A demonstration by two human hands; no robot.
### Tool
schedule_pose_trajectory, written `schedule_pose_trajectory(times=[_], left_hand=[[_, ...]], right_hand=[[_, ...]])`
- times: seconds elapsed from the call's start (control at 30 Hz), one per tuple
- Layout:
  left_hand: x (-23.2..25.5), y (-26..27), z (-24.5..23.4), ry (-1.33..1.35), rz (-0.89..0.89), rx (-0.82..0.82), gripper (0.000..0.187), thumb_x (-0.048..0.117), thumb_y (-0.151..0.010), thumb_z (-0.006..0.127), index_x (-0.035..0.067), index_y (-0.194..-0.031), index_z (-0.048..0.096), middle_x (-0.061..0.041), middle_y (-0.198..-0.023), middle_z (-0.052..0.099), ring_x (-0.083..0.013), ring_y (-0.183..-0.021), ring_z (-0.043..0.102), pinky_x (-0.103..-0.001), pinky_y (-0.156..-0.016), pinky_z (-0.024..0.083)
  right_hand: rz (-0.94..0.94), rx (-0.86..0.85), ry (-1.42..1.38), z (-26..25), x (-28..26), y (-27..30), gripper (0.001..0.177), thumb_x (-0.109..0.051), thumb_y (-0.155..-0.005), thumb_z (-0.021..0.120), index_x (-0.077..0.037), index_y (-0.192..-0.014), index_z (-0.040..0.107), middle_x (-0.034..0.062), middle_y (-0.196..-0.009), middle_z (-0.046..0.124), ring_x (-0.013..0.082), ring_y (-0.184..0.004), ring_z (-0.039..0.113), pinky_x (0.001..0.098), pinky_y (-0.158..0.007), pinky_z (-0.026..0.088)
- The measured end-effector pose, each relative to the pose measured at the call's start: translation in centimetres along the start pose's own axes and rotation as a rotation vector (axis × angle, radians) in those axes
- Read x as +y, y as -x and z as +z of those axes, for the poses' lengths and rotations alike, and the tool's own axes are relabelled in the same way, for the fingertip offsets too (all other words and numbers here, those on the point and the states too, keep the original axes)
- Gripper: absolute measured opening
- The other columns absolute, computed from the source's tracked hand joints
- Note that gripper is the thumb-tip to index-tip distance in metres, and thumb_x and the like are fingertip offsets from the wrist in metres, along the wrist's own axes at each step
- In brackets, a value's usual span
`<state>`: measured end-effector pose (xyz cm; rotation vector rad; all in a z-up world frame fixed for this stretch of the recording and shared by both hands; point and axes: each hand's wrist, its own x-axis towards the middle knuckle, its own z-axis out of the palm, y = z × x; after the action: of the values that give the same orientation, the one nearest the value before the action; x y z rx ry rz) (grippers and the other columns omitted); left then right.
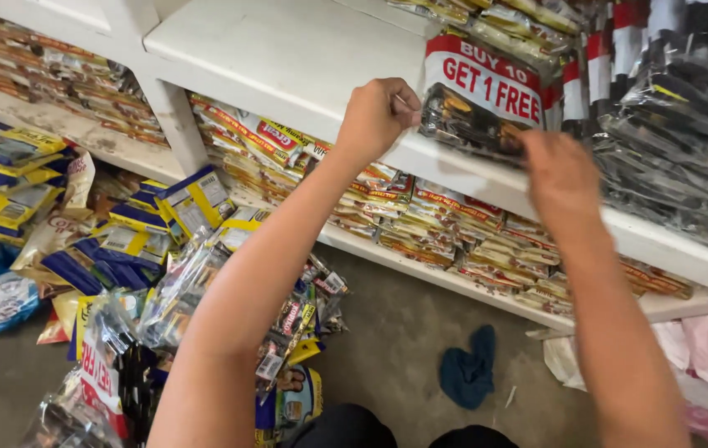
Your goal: Organize and stock coffee and snack packets onto store shelves, including picking up items from the floor.
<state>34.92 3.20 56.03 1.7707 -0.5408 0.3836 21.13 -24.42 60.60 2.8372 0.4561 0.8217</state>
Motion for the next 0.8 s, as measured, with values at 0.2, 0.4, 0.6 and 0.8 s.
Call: schedule_pose_trajectory(times=[0.2,0.4,0.6,0.8], left_hand=[[-0.8,-4.2,-0.5,0.189,-0.159,-0.243,0.055,0.022,-0.078,0.085,0.004,-0.122,0.057,-0.01,-0.089,0.079,-0.0121,-0.078,0.075,-0.027,-0.07,0.059],[-6.7,-10.2,9.6,0.346,-0.41,-0.252,0.064,0.036,-0.091,0.069,-0.009,-0.133,0.054,-0.025,-0.114,0.07,-0.0307,-0.099,0.071,-0.037,-0.088,0.058],[-7.7,-11.0,11.4,0.199,-0.258,-0.278,0.059,0.016,-0.084,0.068,-0.009,-0.136,0.055,-0.025,-0.124,0.071,-0.0336,-0.114,0.071,-0.038,-0.098,0.056],[-0.1,-8.8,10.1,-0.577,0.211,-0.13,0.085,0.041,-0.09,0.065,0.0,-0.154,0.028,-0.021,-0.16,0.03,-0.0365,-0.153,0.023,-0.057,-0.122,0.026]], right_hand=[[0.111,0.001,-0.198,-4.4,-2.8,-2.3,0.022,-0.007,-0.104,0.061,-0.007,-0.125,0.064,0.0139,-0.119,0.069,0.0356,-0.11,0.065,0.0458,-0.094,0.052],[0.228,-0.048,-0.296,-0.3,-3.7,-9.3,0.056,-0.044,-0.114,0.036,-0.011,-0.159,0.04,0.021,-0.164,0.034,0.0416,-0.15,0.03,0.0515,-0.121,0.025],[0.337,-0.263,-0.283,6.7,-0.9,-11.6,0.065,-0.051,-0.109,0.032,-0.01,-0.16,0.029,0.0215,-0.165,0.024,0.0415,-0.151,0.019,0.0517,-0.12,0.016],[0.14,0.19,-0.349,5.0,-6.2,0.2,0.046,-0.015,-0.109,0.048,0.001,-0.153,0.046,0.0227,-0.156,0.047,0.0425,-0.148,0.04,0.051,-0.126,0.029]])
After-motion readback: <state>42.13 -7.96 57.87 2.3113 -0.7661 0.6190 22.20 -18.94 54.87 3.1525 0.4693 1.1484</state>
